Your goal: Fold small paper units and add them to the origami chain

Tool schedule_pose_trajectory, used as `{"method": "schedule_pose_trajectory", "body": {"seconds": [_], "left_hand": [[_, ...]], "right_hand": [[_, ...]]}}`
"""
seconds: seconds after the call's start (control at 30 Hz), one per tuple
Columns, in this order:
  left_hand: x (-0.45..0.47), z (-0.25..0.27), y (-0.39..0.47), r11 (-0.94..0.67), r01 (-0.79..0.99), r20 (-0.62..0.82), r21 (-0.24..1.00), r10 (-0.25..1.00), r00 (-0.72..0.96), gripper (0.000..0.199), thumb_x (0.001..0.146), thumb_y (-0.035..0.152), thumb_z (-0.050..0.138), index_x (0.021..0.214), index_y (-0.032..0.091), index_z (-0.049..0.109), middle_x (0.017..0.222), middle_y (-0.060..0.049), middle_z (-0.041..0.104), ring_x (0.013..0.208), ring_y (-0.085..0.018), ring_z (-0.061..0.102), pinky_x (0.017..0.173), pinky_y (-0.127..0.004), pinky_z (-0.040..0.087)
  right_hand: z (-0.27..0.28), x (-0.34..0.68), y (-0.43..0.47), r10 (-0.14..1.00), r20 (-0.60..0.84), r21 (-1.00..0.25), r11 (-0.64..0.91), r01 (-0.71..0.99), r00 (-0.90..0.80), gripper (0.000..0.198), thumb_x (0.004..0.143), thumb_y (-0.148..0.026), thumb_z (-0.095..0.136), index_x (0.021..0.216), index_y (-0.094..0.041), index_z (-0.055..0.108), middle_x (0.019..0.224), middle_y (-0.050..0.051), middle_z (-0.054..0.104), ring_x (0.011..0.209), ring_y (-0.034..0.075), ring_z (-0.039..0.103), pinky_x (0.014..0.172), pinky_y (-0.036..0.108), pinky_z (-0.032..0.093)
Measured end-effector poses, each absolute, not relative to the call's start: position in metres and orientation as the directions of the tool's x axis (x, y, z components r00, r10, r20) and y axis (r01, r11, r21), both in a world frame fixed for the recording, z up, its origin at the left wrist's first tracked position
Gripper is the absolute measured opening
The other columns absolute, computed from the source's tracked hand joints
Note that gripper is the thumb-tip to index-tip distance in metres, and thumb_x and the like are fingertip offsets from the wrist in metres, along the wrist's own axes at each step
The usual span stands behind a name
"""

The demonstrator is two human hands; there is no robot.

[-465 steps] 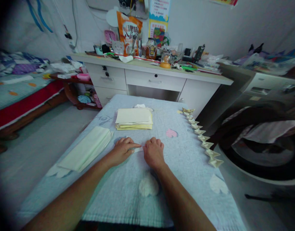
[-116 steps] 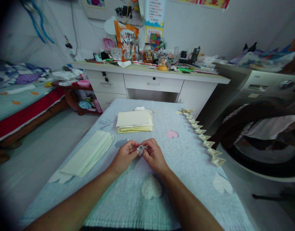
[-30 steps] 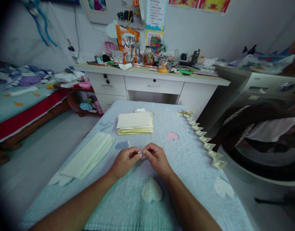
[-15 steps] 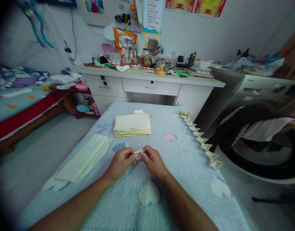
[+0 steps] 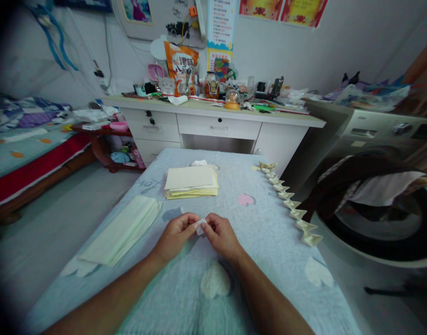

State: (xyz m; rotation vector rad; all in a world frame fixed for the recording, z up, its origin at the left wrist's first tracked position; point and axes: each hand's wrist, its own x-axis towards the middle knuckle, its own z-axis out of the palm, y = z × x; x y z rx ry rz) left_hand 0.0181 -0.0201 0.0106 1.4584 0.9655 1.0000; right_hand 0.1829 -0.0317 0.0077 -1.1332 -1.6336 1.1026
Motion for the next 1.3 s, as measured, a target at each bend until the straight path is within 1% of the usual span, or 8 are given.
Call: {"method": "schedule_pose_trajectory", "body": {"seconds": [0.17,0.4,0.57,0.73,0.93,1.03,1.13,1.3], "left_hand": [[0.0182,0.0067,-0.0201,-0.071,0.082,0.042,0.994,0.948,0.315,0.018,0.082,0.032,0.059,0.084,0.014,0.063,0.069,0.0,0.062,0.064,-0.012,0.057,0.06,-0.021,0.044],[0.018,0.0075,-0.0224,-0.137,0.151,0.084,0.979,0.946,0.313,0.017,0.082,0.031,0.058,0.083,0.015,0.062,0.064,0.001,0.059,0.06,-0.011,0.056,0.056,-0.02,0.042],[0.0189,0.0101,-0.0237,-0.185,0.21,0.118,0.96,0.948,0.295,0.015,0.082,0.029,0.056,0.084,0.016,0.064,0.069,0.0,0.062,0.063,-0.012,0.057,0.059,-0.02,0.043],[0.0189,0.0093,-0.0222,-0.179,0.2,0.117,0.963,0.951,0.287,0.014,0.081,0.027,0.057,0.086,0.016,0.063,0.073,0.0,0.063,0.068,-0.013,0.059,0.063,-0.021,0.045],[0.0177,0.0072,-0.02,-0.221,0.258,0.149,0.941,0.951,0.27,0.008,0.081,0.024,0.055,0.082,0.018,0.059,0.071,0.002,0.06,0.065,-0.012,0.056,0.061,-0.02,0.042],[0.017,0.0068,-0.0191,-0.247,0.338,0.158,0.908,0.95,0.268,0.009,0.081,0.023,0.053,0.08,0.018,0.06,0.072,0.001,0.061,0.065,-0.013,0.056,0.062,-0.022,0.042],[0.0156,0.0061,-0.0182,-0.282,0.442,0.186,0.852,0.951,0.249,0.01,0.082,0.022,0.051,0.081,0.019,0.061,0.075,0.0,0.063,0.069,-0.014,0.058,0.065,-0.023,0.041],[0.013,0.0048,-0.0159,-0.376,0.605,0.253,0.702,0.925,0.283,0.012,0.081,0.015,0.051,0.08,0.02,0.061,0.076,-0.001,0.062,0.073,-0.015,0.057,0.068,-0.025,0.04]], "right_hand": [[0.0091,0.1823,-0.0331,0.958,0.152,-0.945,0.213,0.248,-0.244,0.028,0.089,-0.043,0.052,0.078,-0.017,0.056,0.064,-0.003,0.051,0.058,0.01,0.043,0.056,0.021,0.035],[0.0087,0.1828,-0.0331,0.954,0.117,-0.943,0.193,0.27,-0.275,0.03,0.089,-0.045,0.051,0.077,-0.018,0.055,0.062,-0.003,0.05,0.056,0.01,0.043,0.053,0.02,0.033],[0.0107,0.1837,-0.0326,0.953,0.125,-0.911,0.22,0.348,-0.276,0.027,0.09,-0.04,0.051,0.076,-0.017,0.055,0.062,-0.003,0.05,0.057,0.01,0.044,0.054,0.021,0.033],[0.0116,0.1837,-0.0319,0.948,0.155,-0.877,0.262,0.403,-0.279,0.025,0.09,-0.036,0.051,0.074,-0.017,0.055,0.061,-0.003,0.052,0.056,0.01,0.045,0.054,0.021,0.032],[0.0069,0.183,-0.03,0.956,0.161,-0.872,0.255,0.419,-0.245,0.015,0.088,-0.032,0.055,0.083,-0.019,0.056,0.063,-0.004,0.054,0.057,0.01,0.048,0.055,0.021,0.034],[0.0057,0.1845,-0.0294,0.96,0.176,-0.846,0.261,0.465,-0.218,0.011,0.084,-0.027,0.058,0.09,-0.02,0.053,0.066,-0.004,0.055,0.059,0.011,0.05,0.056,0.021,0.035],[0.0063,0.1867,-0.0287,0.953,0.212,-0.806,0.297,0.513,-0.219,0.008,0.08,-0.017,0.055,0.086,-0.02,0.052,0.07,-0.003,0.055,0.063,0.012,0.05,0.059,0.022,0.037],[0.0074,0.1892,-0.028,0.916,0.283,-0.693,0.399,0.6,-0.282,0.024,0.07,-0.004,0.053,0.089,-0.019,0.056,0.087,0.002,0.057,0.083,0.017,0.052,0.077,0.029,0.041]]}}
